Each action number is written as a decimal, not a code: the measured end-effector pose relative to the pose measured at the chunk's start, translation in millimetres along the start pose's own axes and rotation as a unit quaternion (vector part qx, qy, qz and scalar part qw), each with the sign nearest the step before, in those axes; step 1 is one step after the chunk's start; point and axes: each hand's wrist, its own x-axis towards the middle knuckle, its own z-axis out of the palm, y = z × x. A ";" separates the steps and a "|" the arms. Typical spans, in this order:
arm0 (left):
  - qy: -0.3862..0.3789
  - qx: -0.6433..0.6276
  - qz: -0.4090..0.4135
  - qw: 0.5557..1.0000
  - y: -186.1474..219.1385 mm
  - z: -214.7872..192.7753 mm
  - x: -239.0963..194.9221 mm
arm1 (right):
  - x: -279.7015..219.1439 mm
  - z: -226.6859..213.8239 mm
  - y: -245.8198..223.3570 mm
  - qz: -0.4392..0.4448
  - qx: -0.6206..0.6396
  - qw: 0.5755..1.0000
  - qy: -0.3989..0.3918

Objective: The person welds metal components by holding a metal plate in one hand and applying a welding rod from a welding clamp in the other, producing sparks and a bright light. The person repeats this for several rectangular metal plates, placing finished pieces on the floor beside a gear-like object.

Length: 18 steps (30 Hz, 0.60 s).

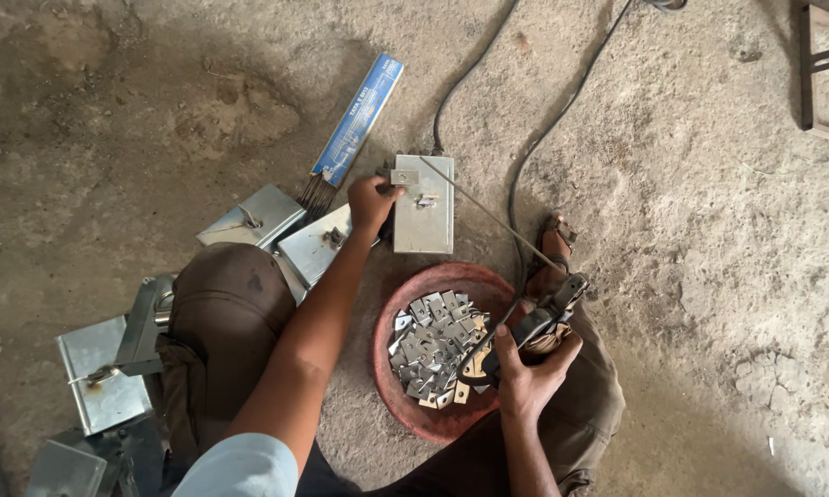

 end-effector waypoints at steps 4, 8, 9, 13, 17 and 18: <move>-0.024 -0.165 -0.136 0.977 -27.3 20.1 -2.8 | 0.4 2.9 -5.3 0.015 -0.010 1.000 0.004; 0.005 -0.203 -0.157 0.966 -39.2 29.6 -0.8 | -0.3 7.4 -7.2 -0.026 -0.017 0.999 0.015; 0.001 -0.195 -0.177 0.965 -39.5 30.8 0.4 | 0.2 7.8 -7.2 -0.031 -0.020 0.999 0.017; 0.025 -0.159 -0.156 0.975 -38.0 28.7 8.8 | 2.6 12.6 -7.0 -0.022 -0.023 0.999 0.013; 0.086 -0.205 -0.179 0.958 -37.0 32.2 10.3 | 1.7 14.6 -7.3 -0.002 -0.046 0.999 0.003; 0.111 -0.212 -0.198 0.950 -37.0 32.6 10.8 | 1.7 15.6 -7.6 -0.014 -0.049 0.999 0.003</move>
